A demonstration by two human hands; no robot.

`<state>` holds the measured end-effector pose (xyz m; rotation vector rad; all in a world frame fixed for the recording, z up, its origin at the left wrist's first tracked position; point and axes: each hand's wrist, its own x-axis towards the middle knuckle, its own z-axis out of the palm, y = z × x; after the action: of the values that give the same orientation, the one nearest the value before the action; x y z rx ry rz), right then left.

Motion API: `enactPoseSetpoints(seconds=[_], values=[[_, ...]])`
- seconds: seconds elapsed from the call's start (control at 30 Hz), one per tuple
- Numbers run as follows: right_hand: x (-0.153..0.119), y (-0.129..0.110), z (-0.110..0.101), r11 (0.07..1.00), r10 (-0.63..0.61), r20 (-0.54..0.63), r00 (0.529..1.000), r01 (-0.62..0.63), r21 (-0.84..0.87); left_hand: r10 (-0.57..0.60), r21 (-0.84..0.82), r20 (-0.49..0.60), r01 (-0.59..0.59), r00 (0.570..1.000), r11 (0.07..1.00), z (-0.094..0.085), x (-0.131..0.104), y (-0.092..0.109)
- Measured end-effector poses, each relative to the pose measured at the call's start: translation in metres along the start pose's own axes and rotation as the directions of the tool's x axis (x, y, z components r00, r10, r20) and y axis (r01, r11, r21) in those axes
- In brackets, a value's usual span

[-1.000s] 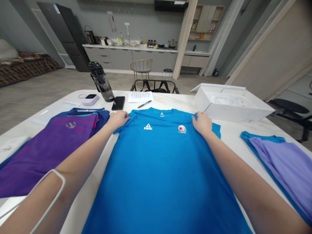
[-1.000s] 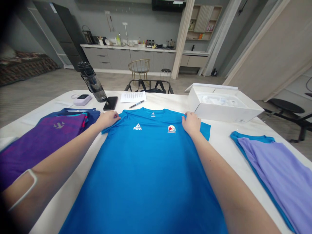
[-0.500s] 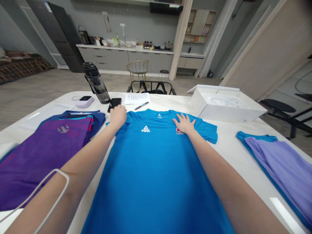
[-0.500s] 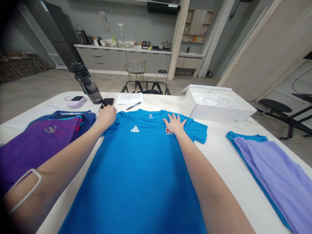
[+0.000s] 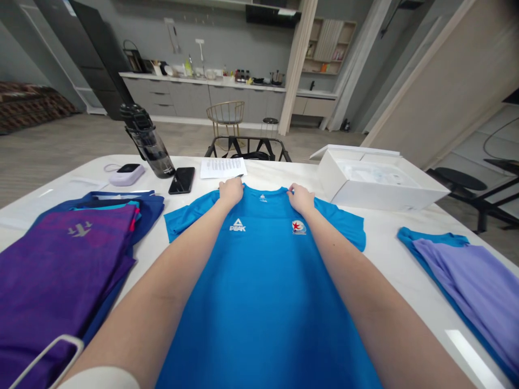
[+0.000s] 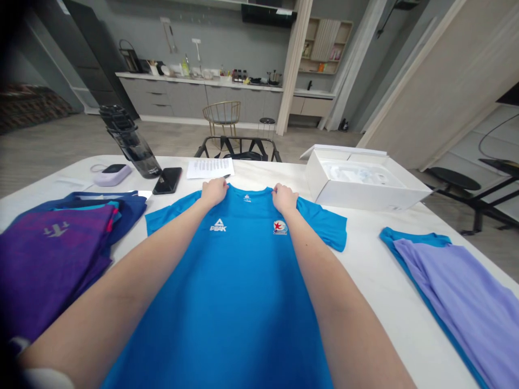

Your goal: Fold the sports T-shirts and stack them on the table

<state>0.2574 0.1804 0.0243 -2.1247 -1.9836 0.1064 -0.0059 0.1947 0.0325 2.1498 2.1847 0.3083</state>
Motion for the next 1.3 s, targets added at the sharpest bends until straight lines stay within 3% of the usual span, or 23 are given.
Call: enactPoseSetpoints(seconds=[0.1, 0.2, 0.3, 0.37, 0.43, 0.53, 0.63, 0.73, 0.8, 0.87, 0.97, 1.07, 1.13, 1.3], values=[[0.006, -0.01, 0.003, 0.998, 0.066, -0.079, 0.995, -0.065, 0.012, -0.087, -0.075, -0.094, 0.081, 0.992, 0.994, 0.001, 0.004, 0.007], [-0.002, -0.025, 0.007, 0.998, 0.057, -0.109, 0.992, -0.054, 0.03, -0.131, -0.094, -0.186, 0.115, 0.974, 0.989, 0.007, -0.01, 0.018], [-0.023, -0.034, 0.013, 0.998, -0.041, -0.124, 0.991, 0.047, 0.046, -0.01, -0.088, -0.202, -0.008, 0.979, 0.996, 0.018, -0.038, 0.025], [-0.039, -0.029, 0.016, 0.997, -0.053, -0.062, 0.997, 0.056, 0.045, 0.055, -0.077, -0.112, -0.064, 0.992, 0.995, 0.023, -0.056, 0.018], [-0.052, -0.013, 0.016, 1.0, 0.012, 0.02, 1.0, -0.012, 0.026, 0.06, -0.052, -0.004, -0.06, 0.998, 0.997, 0.025, -0.069, -0.002], [-0.065, 0.03, 0.01, 0.993, 0.116, 0.091, 0.989, -0.116, -0.013, -0.008, 0.009, 0.1, 0.007, 0.995, 1.0, 0.018, -0.081, -0.053], [-0.072, 0.076, -0.003, 0.99, 0.137, 0.124, 0.983, -0.133, -0.041, -0.02, 0.066, 0.12, 0.012, 0.993, 0.998, 0.005, -0.091, -0.103], [-0.081, 0.096, -0.017, 0.984, 0.169, 0.108, 0.98, -0.162, -0.073, 0.023, 0.107, 0.071, -0.03, 0.997, 0.994, -0.007, -0.104, -0.122], [-0.091, 0.085, -0.022, 0.987, 0.126, 0.042, 0.991, -0.121, -0.104, 0.089, 0.126, -0.018, -0.086, 0.996, 0.988, -0.013, -0.115, -0.111], [-0.104, 0.058, -0.021, 0.99, -0.001, -0.034, 0.999, -0.004, -0.14, 0.183, 0.131, -0.073, -0.172, 0.98, 0.976, -0.015, -0.128, -0.085], [-0.127, 0.01, -0.009, 0.974, -0.195, 0.012, 0.981, 0.195, -0.118, 0.278, 0.061, 0.017, -0.279, 0.96, 0.958, -0.009, -0.148, -0.041], [-0.146, -0.011, 0.002, 0.974, -0.207, 0.152, 0.966, 0.219, -0.064, 0.299, -0.016, 0.144, -0.3, 0.943, 0.954, 0.001, -0.168, -0.015], [-0.155, -0.001, 0.003, 0.984, -0.149, 0.18, 0.972, 0.164, -0.071, 0.283, -0.022, 0.156, -0.283, 0.946, 0.959, 0.006, -0.181, -0.014], [-0.172, 0.062, -0.015, 0.992, -0.003, 0.124, 0.992, 0.02, -0.128, 0.205, -0.016, 0.139, -0.205, 0.969, 0.979, 0.002, -0.212, -0.035]])
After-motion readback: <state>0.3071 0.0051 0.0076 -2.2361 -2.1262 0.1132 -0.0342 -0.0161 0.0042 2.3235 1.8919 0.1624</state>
